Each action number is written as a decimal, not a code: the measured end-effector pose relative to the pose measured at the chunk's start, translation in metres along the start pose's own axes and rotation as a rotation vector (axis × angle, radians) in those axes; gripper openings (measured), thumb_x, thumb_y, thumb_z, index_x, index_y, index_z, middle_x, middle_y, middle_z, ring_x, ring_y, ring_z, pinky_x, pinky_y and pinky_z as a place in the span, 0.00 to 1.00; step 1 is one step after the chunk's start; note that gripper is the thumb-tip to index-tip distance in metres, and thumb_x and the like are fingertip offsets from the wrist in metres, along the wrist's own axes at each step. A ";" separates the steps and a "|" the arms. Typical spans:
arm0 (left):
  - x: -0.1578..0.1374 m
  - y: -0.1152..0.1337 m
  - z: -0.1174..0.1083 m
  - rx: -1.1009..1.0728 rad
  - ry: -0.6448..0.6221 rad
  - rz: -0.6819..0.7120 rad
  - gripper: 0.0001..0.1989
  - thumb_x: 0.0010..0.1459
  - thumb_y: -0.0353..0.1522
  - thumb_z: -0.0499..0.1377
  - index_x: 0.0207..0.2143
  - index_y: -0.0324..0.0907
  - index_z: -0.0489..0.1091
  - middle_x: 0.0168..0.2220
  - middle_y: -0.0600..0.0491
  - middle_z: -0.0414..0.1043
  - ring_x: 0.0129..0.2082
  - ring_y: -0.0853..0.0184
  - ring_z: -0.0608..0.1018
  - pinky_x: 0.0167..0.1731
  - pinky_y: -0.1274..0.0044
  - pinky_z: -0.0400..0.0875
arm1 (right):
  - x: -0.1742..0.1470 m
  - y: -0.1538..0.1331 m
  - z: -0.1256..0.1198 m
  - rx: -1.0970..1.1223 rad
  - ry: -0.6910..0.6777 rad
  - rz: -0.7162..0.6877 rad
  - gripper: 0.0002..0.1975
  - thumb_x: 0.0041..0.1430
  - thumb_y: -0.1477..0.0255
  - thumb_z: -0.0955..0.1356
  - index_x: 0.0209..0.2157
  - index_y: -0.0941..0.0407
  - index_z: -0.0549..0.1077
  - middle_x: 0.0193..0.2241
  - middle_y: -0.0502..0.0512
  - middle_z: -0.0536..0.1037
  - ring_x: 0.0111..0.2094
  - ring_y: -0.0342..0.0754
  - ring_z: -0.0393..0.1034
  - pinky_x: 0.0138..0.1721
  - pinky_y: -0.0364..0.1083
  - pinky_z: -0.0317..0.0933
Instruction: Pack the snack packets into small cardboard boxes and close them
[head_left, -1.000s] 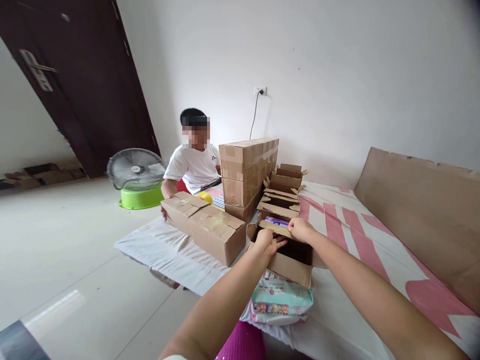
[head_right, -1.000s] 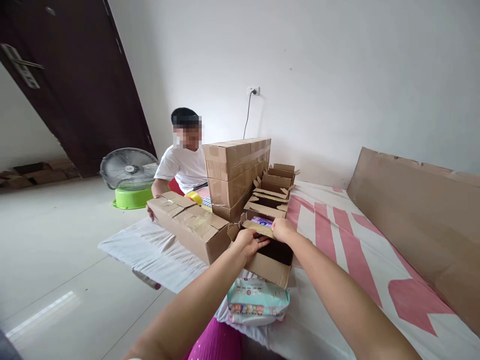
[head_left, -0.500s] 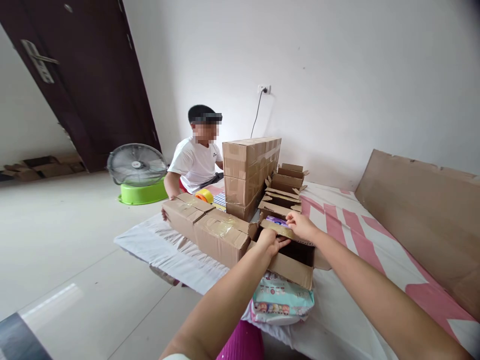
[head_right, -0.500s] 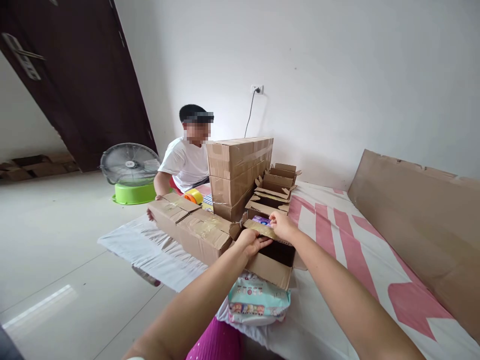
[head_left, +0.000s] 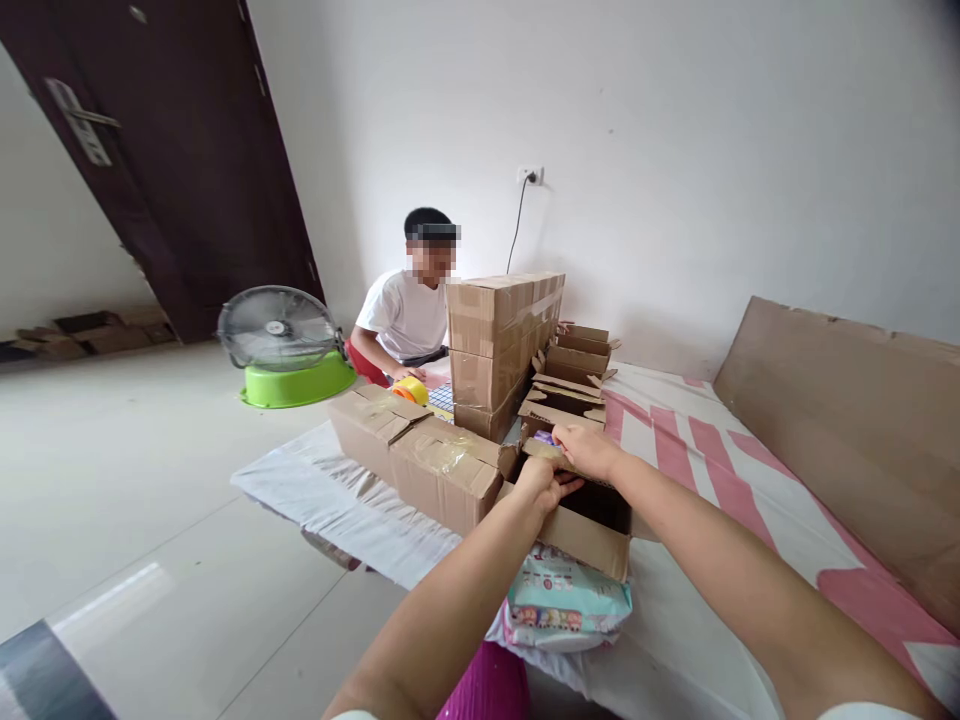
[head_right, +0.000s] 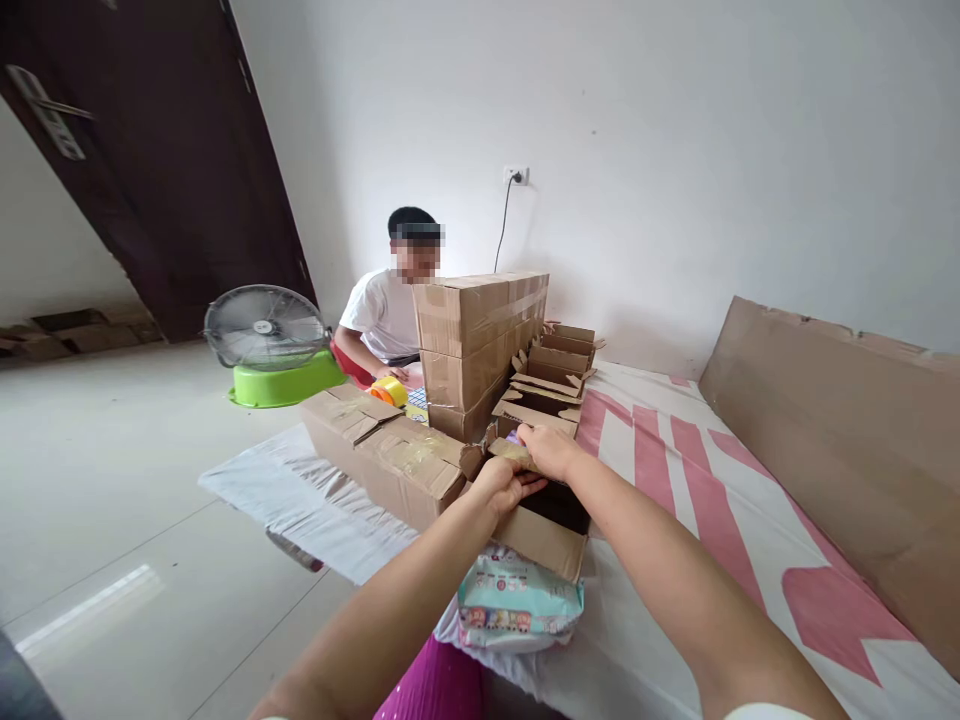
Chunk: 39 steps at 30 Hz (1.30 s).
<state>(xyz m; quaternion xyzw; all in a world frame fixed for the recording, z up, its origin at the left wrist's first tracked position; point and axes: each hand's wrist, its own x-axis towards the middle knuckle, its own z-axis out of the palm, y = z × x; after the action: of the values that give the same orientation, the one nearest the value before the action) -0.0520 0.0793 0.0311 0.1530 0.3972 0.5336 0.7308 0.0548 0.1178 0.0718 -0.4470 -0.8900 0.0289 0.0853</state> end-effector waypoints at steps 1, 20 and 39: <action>0.000 0.000 0.000 -0.001 0.004 0.001 0.12 0.52 0.19 0.56 0.35 0.42 0.69 0.29 0.52 0.73 0.32 0.63 0.80 0.38 0.65 0.77 | 0.000 -0.002 0.000 -0.003 -0.007 0.000 0.05 0.59 0.71 0.64 0.37 0.54 0.69 0.35 0.56 0.75 0.34 0.48 0.65 0.32 0.44 0.51; -0.011 -0.003 0.001 -0.074 0.046 0.026 0.24 0.49 0.14 0.49 0.47 0.35 0.69 0.34 0.44 0.79 0.33 0.60 0.83 0.37 0.67 0.79 | -0.047 0.019 0.012 0.421 0.114 -0.073 0.12 0.45 0.80 0.63 0.31 0.52 0.57 0.26 0.46 0.66 0.28 0.43 0.60 0.30 0.42 0.55; -0.011 -0.007 0.001 -0.044 0.029 0.047 0.24 0.46 0.12 0.49 0.43 0.37 0.70 0.36 0.44 0.79 0.36 0.60 0.83 0.40 0.65 0.79 | -0.071 0.036 0.011 0.530 0.122 -0.096 0.18 0.46 0.76 0.65 0.41 0.53 0.71 0.25 0.46 0.64 0.27 0.44 0.61 0.31 0.44 0.57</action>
<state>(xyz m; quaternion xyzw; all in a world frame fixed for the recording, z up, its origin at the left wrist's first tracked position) -0.0475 0.0670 0.0313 0.1383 0.3923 0.5613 0.7155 0.1232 0.0831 0.0476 -0.3674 -0.8646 0.2298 0.2542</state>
